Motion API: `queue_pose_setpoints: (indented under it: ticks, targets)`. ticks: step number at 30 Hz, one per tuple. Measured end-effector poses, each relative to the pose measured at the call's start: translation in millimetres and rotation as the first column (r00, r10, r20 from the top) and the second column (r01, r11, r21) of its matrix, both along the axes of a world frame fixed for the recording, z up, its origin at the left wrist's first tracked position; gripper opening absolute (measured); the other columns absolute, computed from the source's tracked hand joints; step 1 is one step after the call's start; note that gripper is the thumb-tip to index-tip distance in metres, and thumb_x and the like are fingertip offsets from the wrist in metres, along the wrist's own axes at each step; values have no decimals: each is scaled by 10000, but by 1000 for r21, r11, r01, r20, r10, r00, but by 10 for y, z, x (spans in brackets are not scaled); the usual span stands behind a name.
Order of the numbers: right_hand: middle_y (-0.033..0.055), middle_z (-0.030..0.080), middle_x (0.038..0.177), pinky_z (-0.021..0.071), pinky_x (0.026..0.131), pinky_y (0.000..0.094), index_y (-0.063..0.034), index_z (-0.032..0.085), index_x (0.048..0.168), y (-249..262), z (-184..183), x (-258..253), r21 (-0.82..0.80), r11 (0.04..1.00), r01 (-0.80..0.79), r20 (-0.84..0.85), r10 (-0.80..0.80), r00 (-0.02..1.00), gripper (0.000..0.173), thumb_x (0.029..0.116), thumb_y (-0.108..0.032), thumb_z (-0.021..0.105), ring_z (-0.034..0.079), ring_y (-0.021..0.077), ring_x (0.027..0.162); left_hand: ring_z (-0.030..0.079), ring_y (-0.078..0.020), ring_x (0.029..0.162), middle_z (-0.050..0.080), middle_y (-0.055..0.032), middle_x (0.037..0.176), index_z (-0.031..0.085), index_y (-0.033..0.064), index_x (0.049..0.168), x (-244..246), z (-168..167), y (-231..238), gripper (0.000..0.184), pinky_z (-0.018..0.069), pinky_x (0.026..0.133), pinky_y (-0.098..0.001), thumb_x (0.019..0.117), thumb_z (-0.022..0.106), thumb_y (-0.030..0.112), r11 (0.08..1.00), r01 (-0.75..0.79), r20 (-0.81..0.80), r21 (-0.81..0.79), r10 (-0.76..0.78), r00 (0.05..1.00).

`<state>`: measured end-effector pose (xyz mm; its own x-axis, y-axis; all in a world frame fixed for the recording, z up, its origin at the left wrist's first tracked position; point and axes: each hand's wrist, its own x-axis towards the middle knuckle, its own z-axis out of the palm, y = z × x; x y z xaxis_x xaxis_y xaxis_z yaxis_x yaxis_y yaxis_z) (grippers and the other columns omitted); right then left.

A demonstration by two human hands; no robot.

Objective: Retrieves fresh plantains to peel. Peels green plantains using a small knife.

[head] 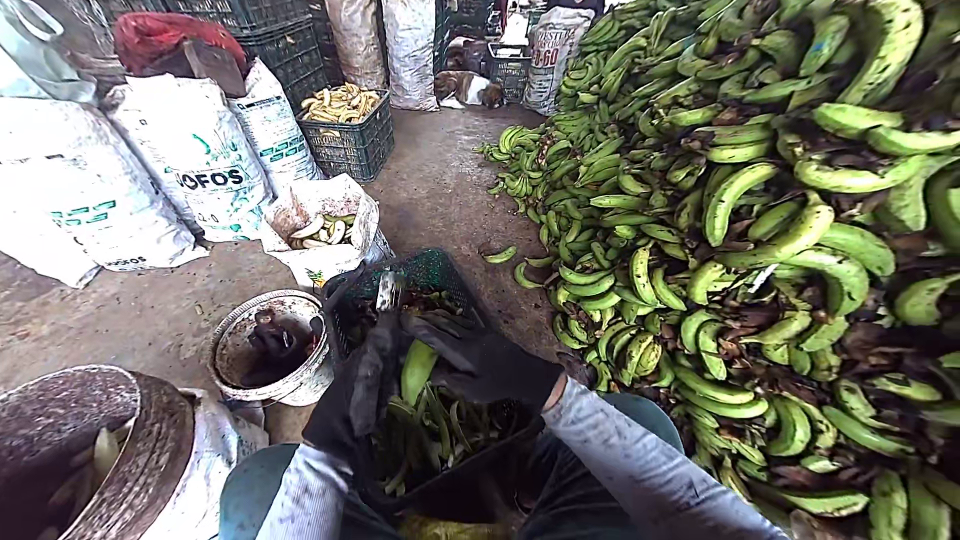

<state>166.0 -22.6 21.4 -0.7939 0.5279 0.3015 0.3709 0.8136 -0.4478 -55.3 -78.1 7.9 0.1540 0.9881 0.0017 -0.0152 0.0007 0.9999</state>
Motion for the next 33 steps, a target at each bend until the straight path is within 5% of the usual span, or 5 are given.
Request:
queue_pose_setpoints:
  ticks: [7, 14, 19, 26, 33]
  targets:
    - [86, 689, 1107, 588, 825, 354, -90, 520, 1362, 214, -71, 260, -762, 608, 221, -367, -688, 626, 489, 929, -208, 715, 686, 161, 947, 600, -121, 650, 670, -50, 880, 540, 71, 1373, 395, 66, 83, 485, 514, 557, -266, 1108, 322, 414, 957, -274, 41, 96, 272, 962]
    - [62, 659, 1038, 572, 659, 298, -130, 446, 1377, 178, -63, 382, -790, 573, 218, -488, -803, 343, 489, 956, -235, 672, 668, 145, 807, 593, -94, 694, 598, 9, 839, 454, 3, 1420, 969, -417, -262, 506, 541, 642, -258, 1071, 379, 362, 993, -114, 209, 24, 106, 972]
    - [40, 646, 1022, 557, 614, 274, -173, 420, 1435, 178, -56, 356, -766, 612, 199, -546, -781, 302, 564, 936, -206, 681, 646, 118, 762, 634, -97, 654, 647, 27, 793, 555, 45, 1294, 1130, 153, -247, 386, 593, 656, -286, 1088, 434, 347, 970, -179, 497, 165, 75, 865]
    - [121, 686, 1019, 612, 739, 374, -141, 418, 1423, 266, 124, 459, -755, 644, -126, -620, -638, 456, 513, 972, -323, 583, 705, 219, 852, 641, -175, 864, 627, -93, 1079, 445, 113, 1485, 871, -678, -255, 557, 584, 724, -383, 1098, 320, 493, 939, 92, 47, -332, -81, 996]
    - [51, 657, 859, 583, 635, 308, -121, 527, 1387, 425, -50, 488, -804, 584, -112, -559, -676, 480, 482, 1082, -404, 284, 646, 140, 695, 658, -129, 984, 680, -14, 1185, 569, 231, 1435, 507, 257, -43, 571, 554, 878, -408, 1010, 476, 601, 985, 92, -489, 144, -10, 872]
